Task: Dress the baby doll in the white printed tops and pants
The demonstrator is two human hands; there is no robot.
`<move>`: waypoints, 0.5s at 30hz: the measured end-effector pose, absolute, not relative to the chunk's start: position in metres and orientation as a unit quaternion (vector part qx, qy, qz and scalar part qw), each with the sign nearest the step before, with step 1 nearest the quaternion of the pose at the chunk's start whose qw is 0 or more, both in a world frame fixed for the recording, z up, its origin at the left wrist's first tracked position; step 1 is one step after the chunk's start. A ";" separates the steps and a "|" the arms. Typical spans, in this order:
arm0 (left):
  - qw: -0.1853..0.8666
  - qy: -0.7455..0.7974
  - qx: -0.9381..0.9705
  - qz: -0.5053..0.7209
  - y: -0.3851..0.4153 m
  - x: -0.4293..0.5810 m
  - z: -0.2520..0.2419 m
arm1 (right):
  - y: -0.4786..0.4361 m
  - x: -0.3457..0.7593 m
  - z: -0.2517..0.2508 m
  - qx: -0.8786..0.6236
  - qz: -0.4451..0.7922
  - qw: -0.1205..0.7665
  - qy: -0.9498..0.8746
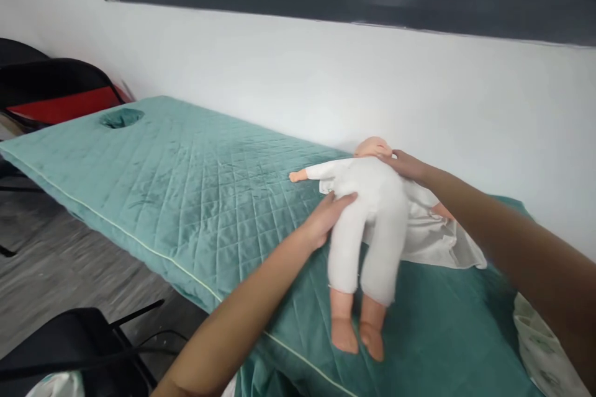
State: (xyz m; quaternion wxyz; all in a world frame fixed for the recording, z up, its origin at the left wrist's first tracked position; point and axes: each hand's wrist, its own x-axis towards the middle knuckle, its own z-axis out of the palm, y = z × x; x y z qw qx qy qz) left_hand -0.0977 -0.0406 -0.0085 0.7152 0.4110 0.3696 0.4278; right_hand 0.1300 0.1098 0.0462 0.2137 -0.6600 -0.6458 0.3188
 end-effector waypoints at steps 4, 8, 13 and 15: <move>0.688 0.428 0.411 0.417 -0.027 -0.174 0.001 | 0.134 0.061 0.047 -0.636 0.340 0.174 -0.670; 0.657 0.479 0.429 0.393 -0.007 -0.245 -0.004 | 0.156 -0.006 0.044 -0.606 0.340 0.210 -0.688; 0.637 0.512 0.443 0.367 0.017 -0.299 -0.018 | 0.178 -0.065 0.032 -0.512 0.372 0.244 -0.735; 0.635 0.520 0.450 0.352 0.024 -0.310 -0.023 | 0.184 -0.077 0.023 -0.483 0.367 0.256 -0.753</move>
